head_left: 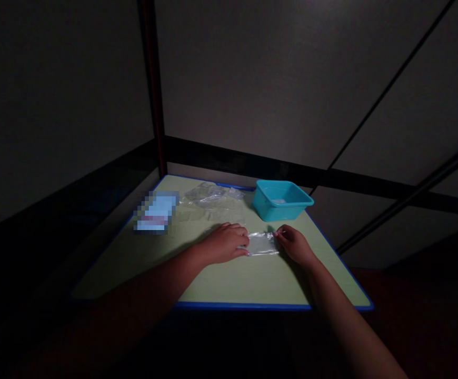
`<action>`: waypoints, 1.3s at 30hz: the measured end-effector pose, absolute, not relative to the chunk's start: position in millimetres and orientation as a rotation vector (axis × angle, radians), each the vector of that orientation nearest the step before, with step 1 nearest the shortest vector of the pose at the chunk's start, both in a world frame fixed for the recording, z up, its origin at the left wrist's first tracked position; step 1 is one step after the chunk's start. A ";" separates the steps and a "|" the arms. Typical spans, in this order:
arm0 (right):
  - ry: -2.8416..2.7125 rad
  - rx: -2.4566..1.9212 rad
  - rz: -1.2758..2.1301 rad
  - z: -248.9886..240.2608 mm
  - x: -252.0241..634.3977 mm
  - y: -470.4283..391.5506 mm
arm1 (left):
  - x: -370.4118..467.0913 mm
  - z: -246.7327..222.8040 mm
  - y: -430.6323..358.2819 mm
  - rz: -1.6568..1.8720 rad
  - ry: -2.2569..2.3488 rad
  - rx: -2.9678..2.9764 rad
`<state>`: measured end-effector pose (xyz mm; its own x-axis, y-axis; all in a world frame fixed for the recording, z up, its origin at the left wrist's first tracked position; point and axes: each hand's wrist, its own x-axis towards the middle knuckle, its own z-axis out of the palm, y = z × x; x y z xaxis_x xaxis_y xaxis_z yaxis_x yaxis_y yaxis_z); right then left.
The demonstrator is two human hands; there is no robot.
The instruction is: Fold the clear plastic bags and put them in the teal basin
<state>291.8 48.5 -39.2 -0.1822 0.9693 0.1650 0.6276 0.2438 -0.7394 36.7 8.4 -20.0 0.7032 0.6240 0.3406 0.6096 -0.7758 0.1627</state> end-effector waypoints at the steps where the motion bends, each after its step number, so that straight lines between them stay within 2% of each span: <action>1: -1.894 -1.453 0.698 -39.3 291.6 48.5 | 36.4 -20.8 9.0 0.582 1.006 2.876; 6: -1.879 -1.468 0.619 -41.3 290.5 49.4 | 37.8 -24.2 11.5 0.575 0.928 2.929; 11: -1.818 -1.474 0.681 -35.4 287.6 48.9 | 37.7 -23.3 10.7 0.590 0.918 2.987; 17: -1.815 -1.458 0.788 -12.7 279.5 48.5 | 36.1 -22.0 8.1 0.553 0.908 3.047; 30: -1.958 -1.509 0.801 34.5 247.7 52.4 | 33.3 -20.5 6.0 0.515 0.872 2.994; 35: -2.000 -1.428 0.852 44.3 229.2 46.4 | 33.0 -21.5 4.9 0.539 0.862 2.910; 39: -2.068 -1.362 0.902 48.1 210.8 42.6 | 30.4 -19.1 9.3 0.674 0.760 2.619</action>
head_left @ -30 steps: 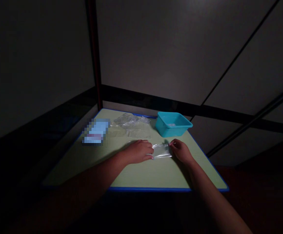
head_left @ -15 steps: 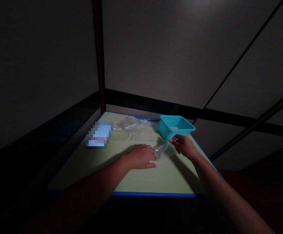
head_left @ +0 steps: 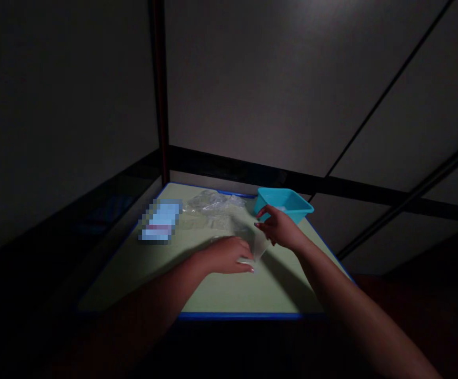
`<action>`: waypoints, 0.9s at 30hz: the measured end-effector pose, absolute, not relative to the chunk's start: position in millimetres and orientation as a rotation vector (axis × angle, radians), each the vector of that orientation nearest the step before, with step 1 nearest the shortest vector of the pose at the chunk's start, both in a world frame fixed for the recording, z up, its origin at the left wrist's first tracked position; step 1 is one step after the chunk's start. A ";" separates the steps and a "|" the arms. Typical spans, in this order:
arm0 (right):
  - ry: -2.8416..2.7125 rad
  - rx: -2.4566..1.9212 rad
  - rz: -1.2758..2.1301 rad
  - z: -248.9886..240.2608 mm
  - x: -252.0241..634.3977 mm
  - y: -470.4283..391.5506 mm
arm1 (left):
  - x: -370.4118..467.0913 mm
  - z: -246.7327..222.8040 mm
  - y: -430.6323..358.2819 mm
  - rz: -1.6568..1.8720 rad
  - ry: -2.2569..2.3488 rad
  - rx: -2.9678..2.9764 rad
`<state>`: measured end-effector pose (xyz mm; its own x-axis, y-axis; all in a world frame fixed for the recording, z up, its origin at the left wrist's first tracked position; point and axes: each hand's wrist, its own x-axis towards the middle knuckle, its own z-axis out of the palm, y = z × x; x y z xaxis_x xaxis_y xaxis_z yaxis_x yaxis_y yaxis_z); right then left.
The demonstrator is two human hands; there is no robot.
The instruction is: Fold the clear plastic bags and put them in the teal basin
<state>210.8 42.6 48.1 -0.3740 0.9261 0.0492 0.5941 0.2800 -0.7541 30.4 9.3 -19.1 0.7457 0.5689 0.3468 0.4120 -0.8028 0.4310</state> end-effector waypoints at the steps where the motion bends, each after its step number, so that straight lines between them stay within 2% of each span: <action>1: -2.082 -1.349 0.907 48.4 206.6 42.5 | 29.0 -17.7 12.4 0.744 0.763 2.495; 6: -2.075 -1.305 0.955 47.4 188.2 44.2 | 18.6 -7.5 30.2 1.038 1.043 1.502; 10: -2.060 -1.271 1.016 38.1 174.9 46.5 | 13.8 -0.1 30.5 0.802 0.999 0.956; 14: -2.034 -1.151 1.117 19.8 164.9 48.1 | 14.5 0.3 26.5 0.609 0.923 0.821; 20: -2.137 -0.798 1.437 26.0 182.5 48.1 | 13.0 -1.4 27.2 0.640 0.881 0.745; 24: -2.095 -0.798 1.425 37.6 211.9 59.4 | 14.9 -2.0 27.1 0.726 0.986 0.738; 27: -2.124 -0.938 1.349 27.4 224.8 69.3 | 17.6 -7.3 27.1 0.828 1.043 0.827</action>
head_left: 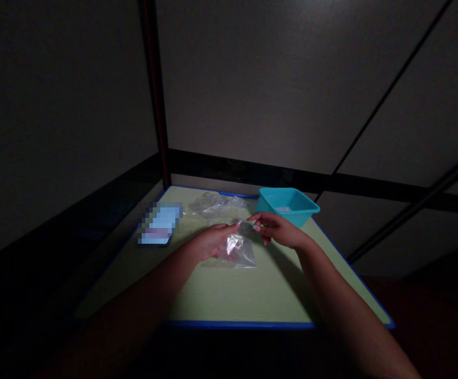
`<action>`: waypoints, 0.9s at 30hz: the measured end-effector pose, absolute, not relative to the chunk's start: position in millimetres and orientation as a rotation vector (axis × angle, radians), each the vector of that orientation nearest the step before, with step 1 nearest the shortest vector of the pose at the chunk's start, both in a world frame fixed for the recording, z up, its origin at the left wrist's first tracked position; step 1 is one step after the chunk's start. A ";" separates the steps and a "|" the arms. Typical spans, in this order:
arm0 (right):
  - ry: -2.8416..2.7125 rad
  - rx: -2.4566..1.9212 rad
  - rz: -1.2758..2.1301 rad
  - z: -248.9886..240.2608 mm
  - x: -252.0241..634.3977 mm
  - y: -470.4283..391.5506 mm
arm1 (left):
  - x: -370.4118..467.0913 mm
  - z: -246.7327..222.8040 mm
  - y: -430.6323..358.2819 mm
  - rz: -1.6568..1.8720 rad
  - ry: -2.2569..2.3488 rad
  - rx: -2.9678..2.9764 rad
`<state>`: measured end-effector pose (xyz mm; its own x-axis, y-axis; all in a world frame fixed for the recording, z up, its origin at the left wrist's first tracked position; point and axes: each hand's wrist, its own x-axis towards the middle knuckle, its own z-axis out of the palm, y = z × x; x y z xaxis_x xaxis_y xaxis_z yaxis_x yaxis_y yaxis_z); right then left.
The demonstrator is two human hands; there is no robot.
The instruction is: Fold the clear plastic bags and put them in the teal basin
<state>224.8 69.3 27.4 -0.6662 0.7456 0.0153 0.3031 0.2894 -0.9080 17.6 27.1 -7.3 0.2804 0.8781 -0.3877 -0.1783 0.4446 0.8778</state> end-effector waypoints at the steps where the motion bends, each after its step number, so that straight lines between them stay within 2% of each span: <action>1: -2.136 -0.981 1.324 21.5 226.4 71.7 | 18.2 -9.6 27.0 0.850 1.055 0.861; 7: -2.218 -0.988 1.476 -5.9 226.2 81.6 | 18.0 -14.0 24.5 0.865 1.119 1.003; 18: -1.989 -0.742 1.960 -21.5 212.5 91.4 | 19.5 -1.4 18.0 0.833 1.232 1.108; 27: -2.022 -0.772 1.898 -20.4 211.2 89.3 | 15.4 -5.4 22.9 0.792 1.350 1.222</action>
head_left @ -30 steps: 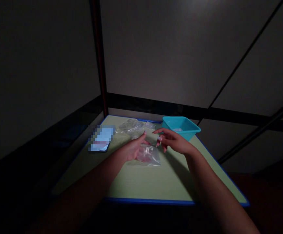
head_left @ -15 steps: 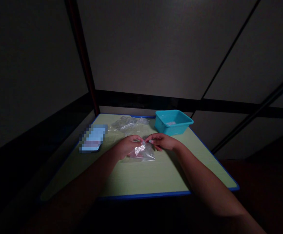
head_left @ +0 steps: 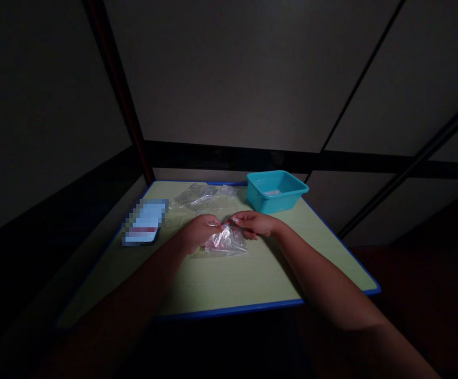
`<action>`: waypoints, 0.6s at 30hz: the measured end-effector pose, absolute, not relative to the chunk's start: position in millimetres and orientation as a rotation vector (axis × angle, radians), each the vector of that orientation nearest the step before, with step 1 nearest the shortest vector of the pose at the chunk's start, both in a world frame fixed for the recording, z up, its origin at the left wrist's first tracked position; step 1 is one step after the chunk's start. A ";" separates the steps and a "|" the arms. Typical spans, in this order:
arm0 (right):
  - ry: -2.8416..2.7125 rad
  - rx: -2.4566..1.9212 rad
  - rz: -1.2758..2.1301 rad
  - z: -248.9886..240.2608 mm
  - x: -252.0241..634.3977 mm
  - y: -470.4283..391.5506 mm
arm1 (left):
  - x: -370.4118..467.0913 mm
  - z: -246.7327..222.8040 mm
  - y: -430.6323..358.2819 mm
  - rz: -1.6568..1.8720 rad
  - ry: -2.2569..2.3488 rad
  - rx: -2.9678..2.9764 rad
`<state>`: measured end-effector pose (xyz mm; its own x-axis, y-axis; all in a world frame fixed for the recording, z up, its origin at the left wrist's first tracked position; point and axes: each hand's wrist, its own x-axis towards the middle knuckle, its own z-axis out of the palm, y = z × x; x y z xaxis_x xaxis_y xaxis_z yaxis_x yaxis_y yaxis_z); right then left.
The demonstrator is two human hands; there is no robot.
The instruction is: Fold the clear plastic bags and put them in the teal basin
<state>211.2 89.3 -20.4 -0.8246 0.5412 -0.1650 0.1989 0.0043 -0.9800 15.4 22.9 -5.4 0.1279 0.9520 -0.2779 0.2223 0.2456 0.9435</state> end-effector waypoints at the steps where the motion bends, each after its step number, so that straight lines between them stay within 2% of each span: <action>1: -2.051 -0.779 1.871 -20.9 211.2 89.4 | 14.2 -6.4 23.9 0.788 1.369 1.243; 8: -2.217 -0.889 1.714 -23.6 208.8 88.6 | 9.8 -7.2 26.0 0.722 1.486 1.344; 18: -2.147 -0.853 1.719 -24.1 206.5 84.5 | 0.6 -1.5 28.4 0.651 1.428 1.259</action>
<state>206.5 84.5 -24.1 -0.7933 0.5890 -0.1540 0.2792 0.1271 -0.9518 0.6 28.4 -1.5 0.1315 0.9264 -0.3529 0.3412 0.2919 0.8935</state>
